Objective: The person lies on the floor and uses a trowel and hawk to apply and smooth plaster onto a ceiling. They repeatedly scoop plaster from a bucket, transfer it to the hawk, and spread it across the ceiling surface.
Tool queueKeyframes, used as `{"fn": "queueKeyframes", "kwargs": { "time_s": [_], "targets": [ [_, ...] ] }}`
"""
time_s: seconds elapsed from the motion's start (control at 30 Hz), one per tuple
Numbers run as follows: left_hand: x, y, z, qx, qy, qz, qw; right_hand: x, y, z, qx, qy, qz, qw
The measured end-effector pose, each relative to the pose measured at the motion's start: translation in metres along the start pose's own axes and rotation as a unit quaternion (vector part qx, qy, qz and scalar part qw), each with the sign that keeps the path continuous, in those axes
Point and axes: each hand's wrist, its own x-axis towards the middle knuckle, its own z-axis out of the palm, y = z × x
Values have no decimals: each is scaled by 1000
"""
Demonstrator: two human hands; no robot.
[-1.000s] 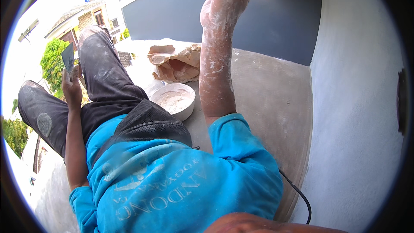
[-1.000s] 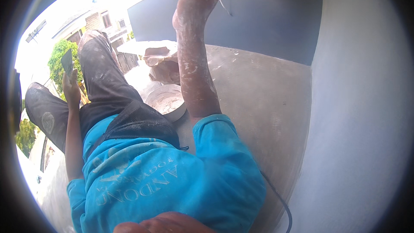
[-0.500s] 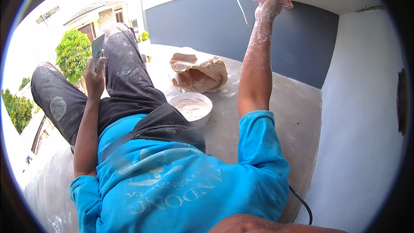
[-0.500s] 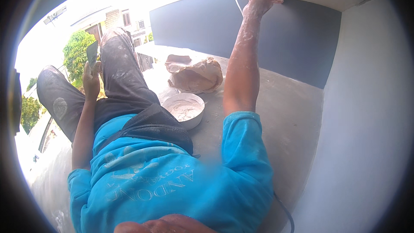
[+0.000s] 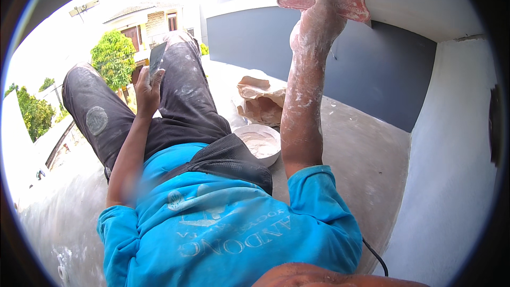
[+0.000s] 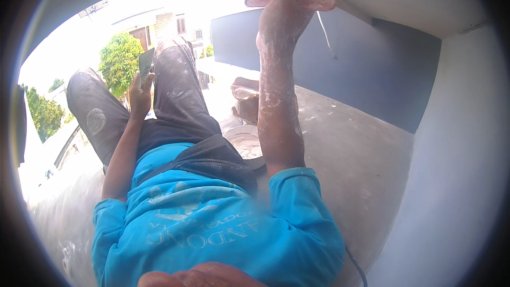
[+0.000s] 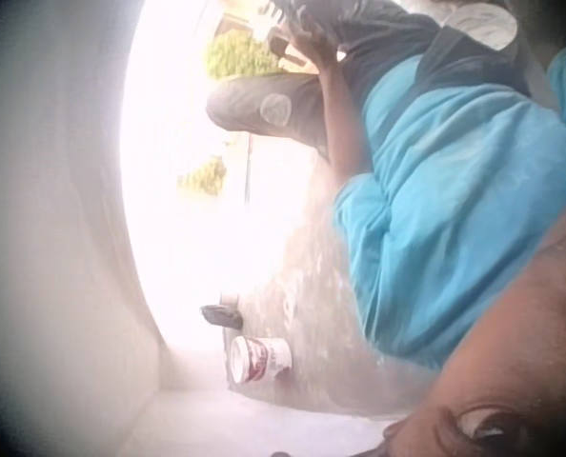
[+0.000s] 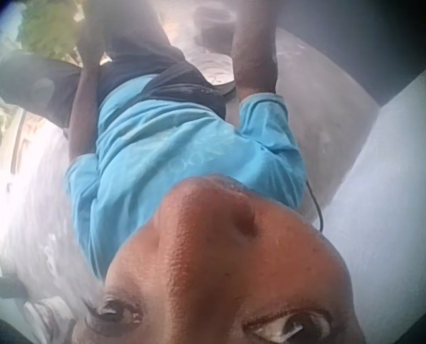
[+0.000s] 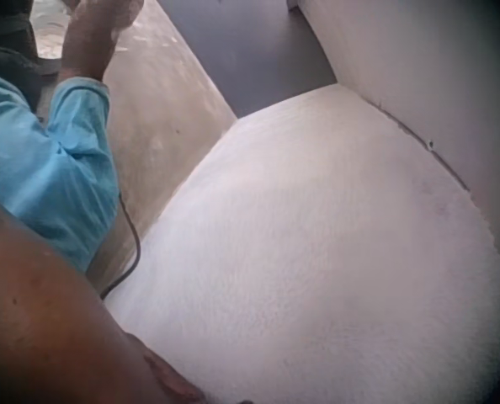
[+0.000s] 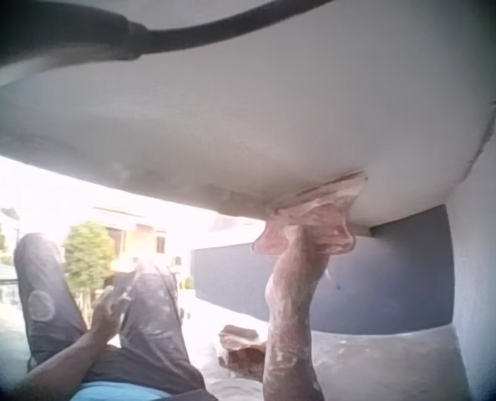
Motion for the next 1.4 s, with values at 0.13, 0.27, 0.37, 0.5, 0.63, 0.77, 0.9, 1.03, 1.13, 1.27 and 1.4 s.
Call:
{"fn": "queueKeyframes", "kwargs": {
  "time_s": [0.13, 0.27, 0.37, 0.5, 0.63, 0.77, 0.9, 1.03, 1.13, 1.27, 1.4],
  "targets": [
    [-1, -1, 1, 13, 4, -4, 1000, -25, -7, 24, -28, -34, -1, 999],
    [-1, -8, -1, 8, 5, -18, 1000, -45, -5, 45, -49, -15, 24, 998],
    [0, 1, -1, -5, 4, -21, 1000, -59, -5, 54, -22, -38, 29, 999],
    [0, 4, -2, 12, 19, -1, 1000, -80, 0, 67, 21, -71, 48, 996],
    [-3, -17, -3, 55, 10, 30, 998, -100, 5, 79, 77, -112, 69, 988],
    [-8, -39, -9, 45, -27, 28, 998, -120, 13, 89, 134, -151, 98, 974],
    [-2, -4, -5, 24, -16, -63, 998, -137, 11, 95, 180, -179, 132, 958],
    [-3, -3, -10, 122, 23, -20, 992, -153, 11, 93, 221, -197, 169, 940],
    [4, -5, -4, 133, 12, -29, 991, -154, 7, 69, 234, -154, 151, 948],
    [10, 18, -14, -141, 34, -122, 982, -139, 8, 26, 210, -91, 81, 970],
    [22, 55, -22, -291, -72, -159, 941, -97, 59, -30, 55, -48, -44, 996]
  ]
}}
